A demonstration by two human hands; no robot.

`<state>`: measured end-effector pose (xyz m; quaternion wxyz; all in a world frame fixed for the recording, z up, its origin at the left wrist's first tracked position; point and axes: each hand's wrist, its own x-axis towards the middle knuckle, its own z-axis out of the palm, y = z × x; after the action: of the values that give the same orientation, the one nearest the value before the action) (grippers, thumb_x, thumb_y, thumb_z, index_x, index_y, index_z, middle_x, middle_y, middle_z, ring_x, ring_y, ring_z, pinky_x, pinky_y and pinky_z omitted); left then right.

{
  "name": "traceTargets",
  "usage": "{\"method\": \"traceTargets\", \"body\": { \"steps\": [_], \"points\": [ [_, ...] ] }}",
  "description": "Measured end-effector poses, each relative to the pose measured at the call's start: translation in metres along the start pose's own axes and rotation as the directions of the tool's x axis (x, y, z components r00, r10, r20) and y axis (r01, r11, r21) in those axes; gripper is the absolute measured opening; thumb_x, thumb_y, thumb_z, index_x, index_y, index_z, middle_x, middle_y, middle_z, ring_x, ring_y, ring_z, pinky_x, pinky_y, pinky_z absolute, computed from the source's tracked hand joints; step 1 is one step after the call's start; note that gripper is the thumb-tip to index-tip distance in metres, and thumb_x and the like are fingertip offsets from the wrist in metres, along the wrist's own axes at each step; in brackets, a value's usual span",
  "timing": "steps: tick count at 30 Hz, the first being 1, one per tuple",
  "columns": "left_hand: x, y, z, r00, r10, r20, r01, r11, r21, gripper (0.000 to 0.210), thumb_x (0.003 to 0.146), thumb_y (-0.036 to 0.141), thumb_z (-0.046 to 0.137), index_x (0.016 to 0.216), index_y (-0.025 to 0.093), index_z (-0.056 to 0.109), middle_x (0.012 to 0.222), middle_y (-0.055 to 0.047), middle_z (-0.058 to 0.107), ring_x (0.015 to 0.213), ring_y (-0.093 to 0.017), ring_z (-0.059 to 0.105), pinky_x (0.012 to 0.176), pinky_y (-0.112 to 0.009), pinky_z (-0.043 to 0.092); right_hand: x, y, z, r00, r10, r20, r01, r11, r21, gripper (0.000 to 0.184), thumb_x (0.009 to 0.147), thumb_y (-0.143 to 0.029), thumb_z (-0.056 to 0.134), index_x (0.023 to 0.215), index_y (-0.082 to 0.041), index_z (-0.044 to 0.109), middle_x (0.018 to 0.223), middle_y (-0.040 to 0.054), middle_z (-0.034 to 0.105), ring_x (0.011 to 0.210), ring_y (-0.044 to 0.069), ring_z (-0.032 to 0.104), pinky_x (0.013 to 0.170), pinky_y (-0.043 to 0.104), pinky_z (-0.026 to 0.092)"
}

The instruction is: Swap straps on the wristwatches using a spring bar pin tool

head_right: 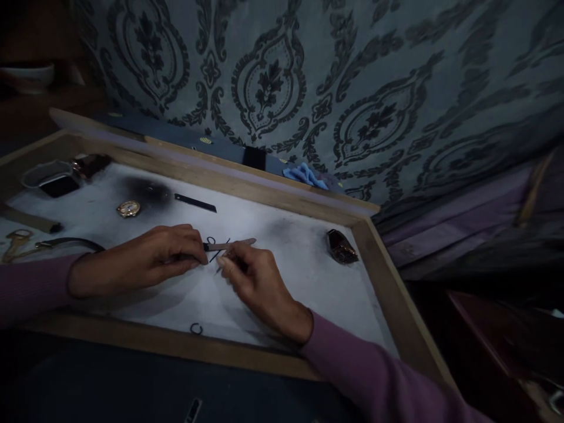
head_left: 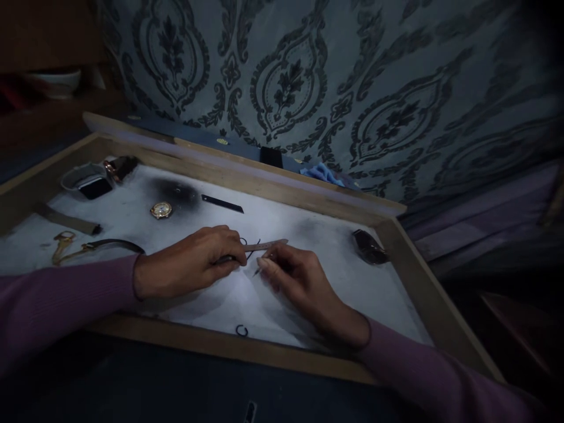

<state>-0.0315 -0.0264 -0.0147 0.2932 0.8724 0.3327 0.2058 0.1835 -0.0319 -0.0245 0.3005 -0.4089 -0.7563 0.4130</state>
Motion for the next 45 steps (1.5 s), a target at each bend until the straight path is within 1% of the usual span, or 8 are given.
{"method": "traceTargets", "body": {
  "steps": [3,6,25,29,34,37,41,45],
  "points": [
    [0.000,0.003,0.000,1.000,0.000,0.014,0.000,1.000,0.016,0.017,0.094,0.015,0.049,0.092,0.017,0.065,0.087,-0.002,0.060,0.086,-0.017,0.054,0.077,-0.028,0.040,0.004,-0.005,-0.001,0.987,0.160,-0.013,-0.152,0.958,0.241,0.030,0.087,-0.042,0.062,0.072,-0.016,0.059,0.064,-0.0005,0.060,0.049,0.009,0.048,0.046,0.022,0.040],
    [0.000,0.007,-0.001,1.000,0.001,0.030,-0.001,1.000,0.003,0.018,0.096,0.020,0.048,0.090,0.017,0.065,0.088,-0.003,0.058,0.087,-0.017,0.052,0.077,-0.028,0.040,0.006,-0.008,-0.002,0.979,0.203,-0.018,-0.184,0.921,0.343,0.032,0.083,-0.045,0.067,0.071,-0.016,0.060,0.063,-0.0006,0.062,0.047,0.007,0.048,0.045,0.021,0.040],
    [0.003,0.014,0.000,0.997,0.077,0.016,-0.077,0.997,0.017,0.015,0.092,0.017,0.057,0.080,0.017,0.065,0.083,-0.002,0.063,0.084,-0.016,0.054,0.073,-0.027,0.041,0.007,-0.006,0.004,0.980,0.187,0.073,-0.198,0.839,0.507,0.036,0.080,-0.048,0.069,0.068,-0.016,0.059,0.059,-0.0027,0.060,0.046,0.006,0.048,0.046,0.020,0.041],
    [0.003,0.010,-0.012,0.994,0.000,-0.106,-0.006,0.998,-0.056,0.018,0.094,0.022,0.052,0.085,0.019,0.067,0.081,-0.001,0.063,0.081,-0.015,0.055,0.072,-0.026,0.042,0.006,-0.009,-0.001,0.978,0.177,0.111,-0.209,0.814,0.542,0.034,0.084,-0.048,0.065,0.075,-0.016,0.059,0.070,0.0010,0.064,0.058,0.009,0.059,0.050,0.020,0.045],
    [-0.002,-0.005,-0.030,0.943,-0.203,-0.265,0.198,0.979,-0.048,0.018,0.092,0.024,0.049,0.091,0.017,0.067,0.086,-0.003,0.067,0.075,-0.015,0.058,0.067,-0.026,0.042,0.003,-0.007,-0.004,0.964,0.184,0.192,-0.261,0.785,0.561,0.034,0.088,-0.048,0.061,0.080,-0.016,0.053,0.074,0.0026,0.065,0.061,0.012,0.067,0.047,0.019,0.047],
    [-0.005,-0.012,-0.033,0.926,-0.278,-0.255,0.293,0.956,0.020,0.019,0.090,0.021,0.048,0.093,0.017,0.066,0.087,-0.003,0.067,0.075,-0.015,0.058,0.067,-0.026,0.042,0.003,-0.005,-0.006,0.966,0.163,0.203,-0.249,0.802,0.542,0.034,0.090,-0.048,0.058,0.080,-0.016,0.052,0.072,0.0010,0.063,0.054,0.010,0.065,0.043,0.018,0.045],
    [-0.005,-0.009,-0.030,0.948,-0.264,-0.180,0.290,0.947,0.139,0.018,0.090,0.018,0.045,0.091,0.016,0.063,0.086,-0.003,0.066,0.076,-0.015,0.058,0.069,-0.027,0.042,0.003,-0.003,-0.008,0.959,0.168,0.229,-0.263,0.828,0.495,0.035,0.092,-0.048,0.054,0.077,-0.017,0.048,0.066,-0.0028,0.058,0.045,0.006,0.057,0.038,0.015,0.039],
    [-0.005,-0.003,-0.025,0.930,-0.344,-0.129,0.365,0.905,0.220,0.023,0.093,0.036,0.049,0.084,0.017,0.056,0.071,0.000,0.060,0.065,-0.015,0.055,0.059,-0.026,0.036,0.006,0.000,-0.008,0.954,0.170,0.246,-0.271,0.840,0.471,0.035,0.092,-0.049,0.053,0.076,-0.018,0.046,0.061,-0.0053,0.055,0.039,0.004,0.051,0.034,0.015,0.033]
  ]
}}
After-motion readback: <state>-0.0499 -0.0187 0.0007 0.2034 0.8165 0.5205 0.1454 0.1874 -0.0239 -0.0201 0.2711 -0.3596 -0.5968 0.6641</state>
